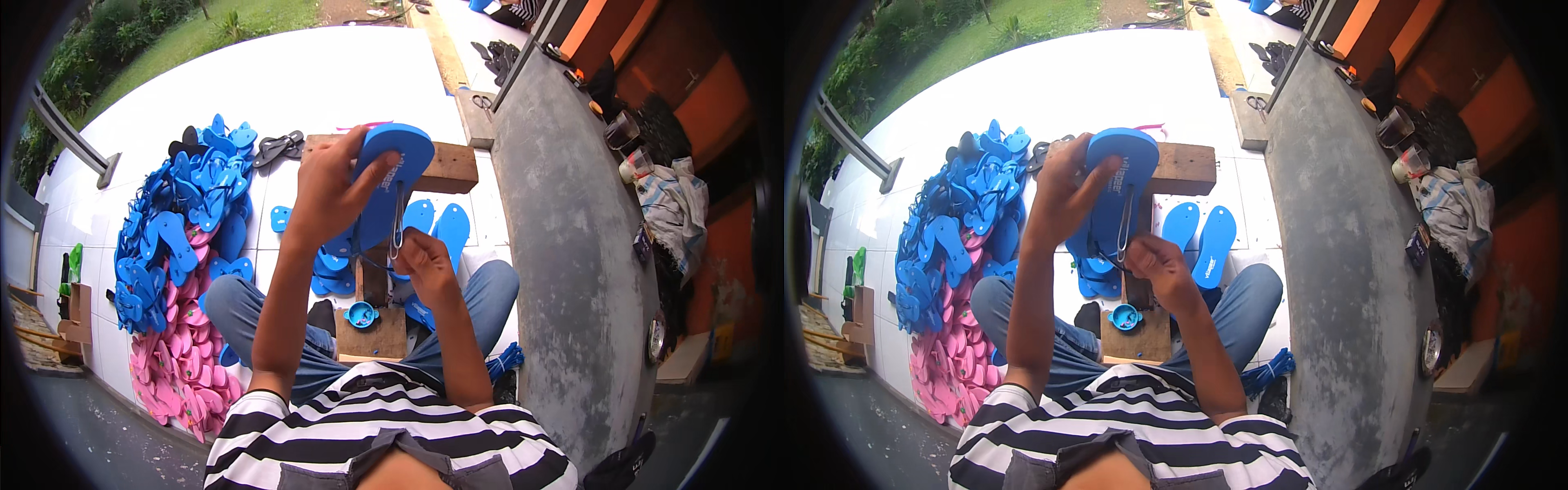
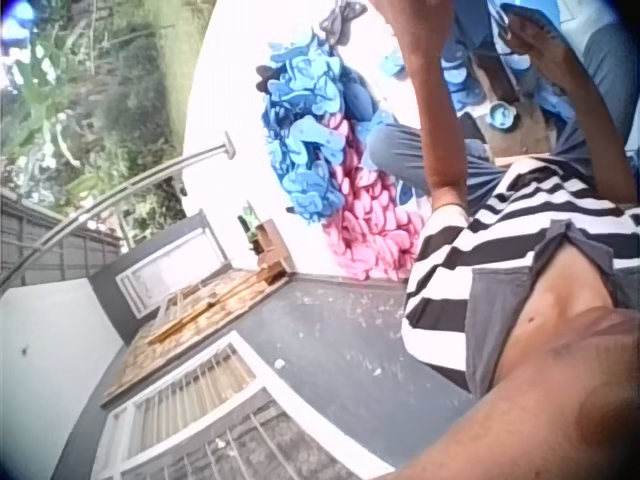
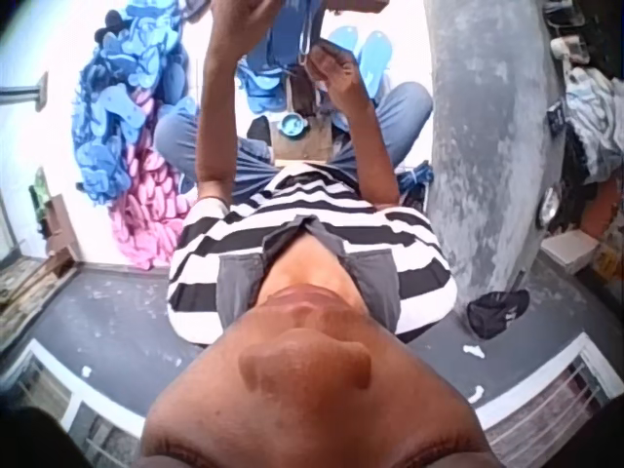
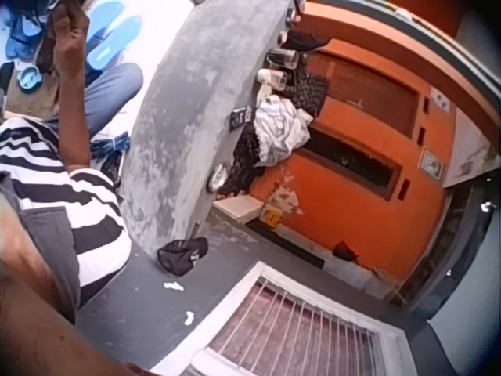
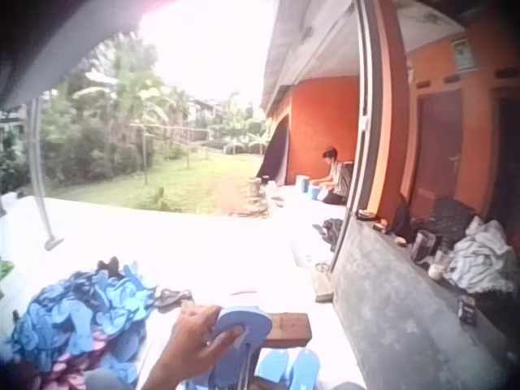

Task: The person assembles flip-flops by pulling rubber straps through holes in the blue soles using a wooden jig, then ties a bundle of blue straps together.

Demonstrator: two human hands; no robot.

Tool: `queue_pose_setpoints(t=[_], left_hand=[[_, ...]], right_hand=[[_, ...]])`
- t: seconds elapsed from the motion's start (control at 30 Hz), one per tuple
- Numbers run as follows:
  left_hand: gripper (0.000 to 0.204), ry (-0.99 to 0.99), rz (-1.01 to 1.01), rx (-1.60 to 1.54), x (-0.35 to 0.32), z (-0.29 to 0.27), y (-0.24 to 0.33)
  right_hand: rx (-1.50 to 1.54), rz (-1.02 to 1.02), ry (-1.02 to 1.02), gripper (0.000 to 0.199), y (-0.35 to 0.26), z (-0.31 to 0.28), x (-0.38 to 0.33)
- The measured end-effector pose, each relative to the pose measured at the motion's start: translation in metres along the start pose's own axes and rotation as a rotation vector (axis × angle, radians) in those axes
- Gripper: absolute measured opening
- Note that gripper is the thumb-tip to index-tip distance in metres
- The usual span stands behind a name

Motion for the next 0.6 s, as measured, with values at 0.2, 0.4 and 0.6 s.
queue_pose_setpoints(t=[0.2, 0.4, 0.6], left_hand=[[0.024, -0.006, -0.015, -0.15, -0.003, 0.001, 0.006], [0.014, 0.093, -0.102, -0.511, -0.057, 0.014, -0.005], [0.019, 0.207, -0.11, -0.589, -0.059, 0.028, 0.012]], right_hand=[[0.359, 0.096, -0.157, 0.032, 0.012, -0.017, 0.032], [-0.314, -0.064, 0.16, 0.037, -0.007, 0.0, -0.013], [-0.365, -0.104, 0.236, 0.048, -0.037, 0.03, 0.012]])
Point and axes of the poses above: each hand's wrist, its own x-axis towards the middle knuckle, its own z-axis out of the palm, y = z × x, the point moved 3 cm from there along x, towards the middle knuckle
